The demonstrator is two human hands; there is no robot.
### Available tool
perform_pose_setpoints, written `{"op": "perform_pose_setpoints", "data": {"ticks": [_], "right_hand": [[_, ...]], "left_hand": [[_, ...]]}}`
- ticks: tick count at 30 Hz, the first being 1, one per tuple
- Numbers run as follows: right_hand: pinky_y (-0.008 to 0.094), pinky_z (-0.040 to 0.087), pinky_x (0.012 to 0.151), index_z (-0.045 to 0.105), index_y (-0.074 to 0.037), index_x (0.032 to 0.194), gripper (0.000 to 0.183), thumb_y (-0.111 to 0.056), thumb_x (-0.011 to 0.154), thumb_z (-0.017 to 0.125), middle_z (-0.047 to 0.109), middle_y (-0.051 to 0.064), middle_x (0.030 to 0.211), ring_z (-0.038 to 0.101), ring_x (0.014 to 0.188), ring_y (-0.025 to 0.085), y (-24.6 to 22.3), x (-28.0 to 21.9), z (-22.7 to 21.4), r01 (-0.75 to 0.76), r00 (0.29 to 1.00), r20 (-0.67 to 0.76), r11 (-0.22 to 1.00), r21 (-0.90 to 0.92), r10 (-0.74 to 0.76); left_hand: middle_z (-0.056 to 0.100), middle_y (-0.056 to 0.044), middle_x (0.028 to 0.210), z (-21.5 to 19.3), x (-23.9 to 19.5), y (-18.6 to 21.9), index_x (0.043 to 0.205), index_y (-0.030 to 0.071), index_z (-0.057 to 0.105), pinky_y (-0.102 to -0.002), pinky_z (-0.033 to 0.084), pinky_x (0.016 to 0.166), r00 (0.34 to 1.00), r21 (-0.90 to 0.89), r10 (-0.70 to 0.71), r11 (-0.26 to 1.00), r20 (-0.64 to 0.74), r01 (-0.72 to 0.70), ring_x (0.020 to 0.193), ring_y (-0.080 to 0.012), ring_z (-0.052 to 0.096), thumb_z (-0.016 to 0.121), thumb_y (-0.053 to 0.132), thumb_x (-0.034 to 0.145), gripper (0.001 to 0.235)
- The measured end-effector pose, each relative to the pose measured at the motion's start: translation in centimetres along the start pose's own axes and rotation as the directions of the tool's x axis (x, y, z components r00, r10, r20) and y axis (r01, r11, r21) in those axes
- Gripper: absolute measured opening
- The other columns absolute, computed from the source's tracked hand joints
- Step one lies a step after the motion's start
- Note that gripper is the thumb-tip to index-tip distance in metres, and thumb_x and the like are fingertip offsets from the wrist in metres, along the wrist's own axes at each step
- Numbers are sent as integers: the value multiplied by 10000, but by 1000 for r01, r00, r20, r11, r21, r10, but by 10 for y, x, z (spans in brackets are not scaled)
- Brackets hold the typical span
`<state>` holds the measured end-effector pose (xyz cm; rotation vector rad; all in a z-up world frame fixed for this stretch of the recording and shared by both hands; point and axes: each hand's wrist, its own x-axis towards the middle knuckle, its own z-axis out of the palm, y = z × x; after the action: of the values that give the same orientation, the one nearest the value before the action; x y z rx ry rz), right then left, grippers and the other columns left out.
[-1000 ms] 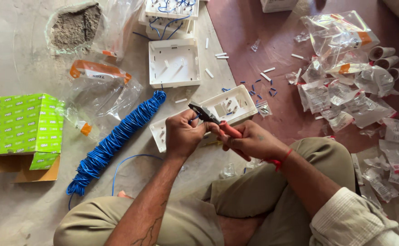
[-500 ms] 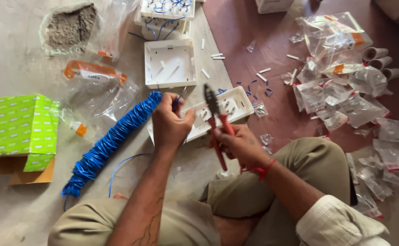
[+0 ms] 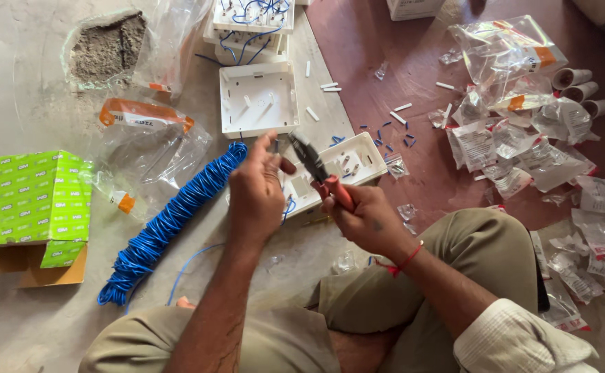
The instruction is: The person wires electrical switches into a switchboard by cutting and stripping wires with pliers and securing them into the terminals using a screwdriver.
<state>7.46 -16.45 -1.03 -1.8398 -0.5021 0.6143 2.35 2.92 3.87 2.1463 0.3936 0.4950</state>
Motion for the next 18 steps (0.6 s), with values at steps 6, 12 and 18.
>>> {"op": "perform_pose_setpoints", "data": {"ticks": [6, 12, 18], "right_hand": [[395, 506, 588, 612, -47, 1347, 436, -171, 933, 673, 615, 217, 731, 624, 593, 340, -12, -4, -2, 155, 982, -68, 956, -249, -177], [448, 551, 796, 557, -29, 1391, 472, -93, 929, 629, 721, 227, 1090, 702, 974, 416, -18, -3, 0, 248, 952, -108, 929, -273, -286], [470, 539, 835, 524, 4, 1403, 492, -96, 934, 636, 688, 232, 1145, 674, 1015, 429, -15, -2, 7, 336, 916, -108, 886, -319, -386]], "left_hand": [[781, -98, 808, 9, -6, 5, 1019, 34, 640, -435, 568, 688, 998, 94, -60, 994, 15, 59, 783, -318, 768, 591, 161, 1001, 138], [763, -118, 758, 11, -4, 2, 959, 19, 618, -406, 583, 650, 996, 32, -93, 995, -10, 93, 719, -280, 780, 612, 132, 984, 116], [764, -134, 774, 12, -3, -2, 964, -2, 603, -390, 590, 643, 1000, -14, -21, 1000, -1, 21, 728, -274, 784, 628, 83, 976, 90]]}}
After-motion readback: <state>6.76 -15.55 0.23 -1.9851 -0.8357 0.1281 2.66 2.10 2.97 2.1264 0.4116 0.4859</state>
